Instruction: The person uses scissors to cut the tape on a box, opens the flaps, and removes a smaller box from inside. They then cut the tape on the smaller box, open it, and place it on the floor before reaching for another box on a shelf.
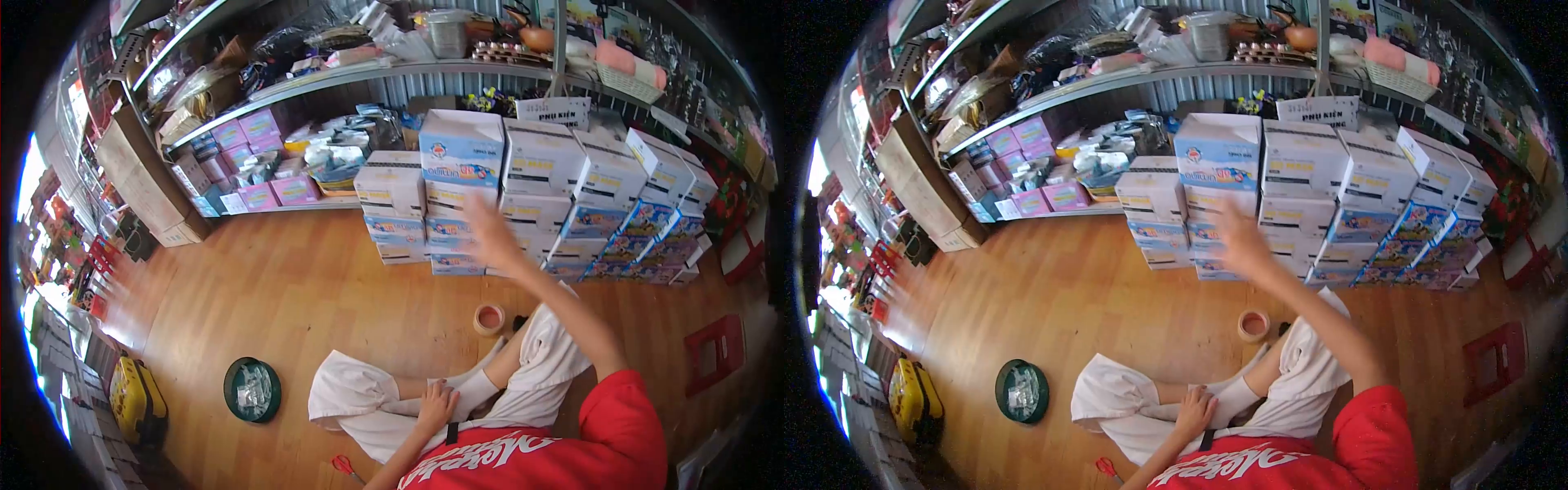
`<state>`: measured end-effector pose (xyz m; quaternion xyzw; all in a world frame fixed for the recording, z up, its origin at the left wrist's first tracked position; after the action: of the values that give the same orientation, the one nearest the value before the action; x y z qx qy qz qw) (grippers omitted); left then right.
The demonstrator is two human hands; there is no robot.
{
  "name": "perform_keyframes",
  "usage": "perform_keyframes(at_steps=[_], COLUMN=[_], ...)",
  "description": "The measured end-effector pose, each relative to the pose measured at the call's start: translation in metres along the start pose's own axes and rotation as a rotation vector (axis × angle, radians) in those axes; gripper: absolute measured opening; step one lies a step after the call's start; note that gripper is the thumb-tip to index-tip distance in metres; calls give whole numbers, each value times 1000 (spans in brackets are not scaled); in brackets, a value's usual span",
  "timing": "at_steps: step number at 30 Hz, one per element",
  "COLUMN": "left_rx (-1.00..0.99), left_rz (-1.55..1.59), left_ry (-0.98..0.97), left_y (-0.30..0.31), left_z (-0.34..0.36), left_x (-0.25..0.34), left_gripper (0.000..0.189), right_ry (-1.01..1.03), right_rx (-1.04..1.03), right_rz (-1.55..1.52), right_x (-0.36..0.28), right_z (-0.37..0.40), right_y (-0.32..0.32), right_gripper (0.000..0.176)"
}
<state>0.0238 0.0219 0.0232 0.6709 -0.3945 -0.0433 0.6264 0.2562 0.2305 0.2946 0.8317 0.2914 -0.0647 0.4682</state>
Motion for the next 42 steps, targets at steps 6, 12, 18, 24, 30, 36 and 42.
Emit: perform_keyframes(at_steps=[6,12,18,24,30,36,42], left_rx=[72,81,166,456,353,235,153], left_rz=[2,38,784,1307,986,1073,940], left_ry=[54,65,392,460,470,585,586], left_y=[-1,3,-2,39,91,29,45], left_z=[-41,-42,-48,-62,-102,-93,-100], left_x=[-14,-14,-42,-97,-84,-127,-125], left_gripper=[24,20,48,87,71,63,67], right_ry=[61,154,321,-564,-1001,-1112,-849], right_rx=[372,239,373,-151,-275,-214,-630], right_rz=[503,356,58,-1516,-1398,-1536,-792], right_x=[41,53,-60,2,37,22,34], right_z=[-140,-130,-26,118,190,206,248], right_y=[82,59,81,-87,-206,-210,-226], right_gripper=[84,70,69,63,50,53,73])
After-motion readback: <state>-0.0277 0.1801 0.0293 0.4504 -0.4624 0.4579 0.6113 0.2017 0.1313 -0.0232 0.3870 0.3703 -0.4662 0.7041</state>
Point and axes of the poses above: each hand's wrist, its own z-axis away from the middle knuckle, its own y-axis out of the back of the hand, x = y × z, the point moved 6 cm from there along -z, towards the middle knuckle, and after that the axes turned 8 degrees about -z, right-handed, at the moved point
